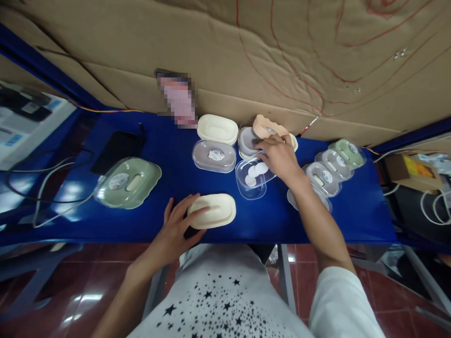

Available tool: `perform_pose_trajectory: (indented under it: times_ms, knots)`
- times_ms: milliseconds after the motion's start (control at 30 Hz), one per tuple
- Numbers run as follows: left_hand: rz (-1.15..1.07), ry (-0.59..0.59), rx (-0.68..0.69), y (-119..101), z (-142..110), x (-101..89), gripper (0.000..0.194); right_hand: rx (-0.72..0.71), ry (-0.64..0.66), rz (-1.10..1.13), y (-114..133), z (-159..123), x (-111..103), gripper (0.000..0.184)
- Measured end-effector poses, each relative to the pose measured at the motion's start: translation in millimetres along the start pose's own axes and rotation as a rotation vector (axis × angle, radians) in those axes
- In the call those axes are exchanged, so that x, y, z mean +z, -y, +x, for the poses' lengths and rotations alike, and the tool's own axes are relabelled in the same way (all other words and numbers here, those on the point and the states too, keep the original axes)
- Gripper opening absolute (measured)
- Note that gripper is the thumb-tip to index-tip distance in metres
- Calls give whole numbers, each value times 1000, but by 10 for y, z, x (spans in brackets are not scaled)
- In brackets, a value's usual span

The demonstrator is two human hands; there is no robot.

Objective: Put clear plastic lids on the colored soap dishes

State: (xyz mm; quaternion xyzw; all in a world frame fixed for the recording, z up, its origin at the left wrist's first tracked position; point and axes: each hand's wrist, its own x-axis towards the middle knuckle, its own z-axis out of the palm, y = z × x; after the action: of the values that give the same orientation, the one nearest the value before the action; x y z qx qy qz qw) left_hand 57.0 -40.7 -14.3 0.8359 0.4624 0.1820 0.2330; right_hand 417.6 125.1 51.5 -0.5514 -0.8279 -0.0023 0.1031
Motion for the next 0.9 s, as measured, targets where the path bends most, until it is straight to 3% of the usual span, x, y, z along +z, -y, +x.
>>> perform_pose_trajectory:
  times_ms: [100,233,333,533,700,800,900]
  knots:
    - [-45,7,18,31,0,3,59,25,-59,75,15,-58,-68,16]
    - [-57,29,47,45,30,-4,61,-22,56,119,-4,-181,-185,17]
    - [-48,36,61,31,64,-2,59,-67,66,114,51,-205,-250,26]
    - [-48,20,67,-29,119,17,67,38,76,-121,287,68,-85,29]
    - [-87,17,70,-32,104,41,73,71,41,-79,150,252,-77,26]
    - [-117,12,53,8,90,59,75,62,-103,-38,231,83,-215,33]
    - [-149,-3,29,60,78,89,90,-49,-150,24,616,-331,-301,30]
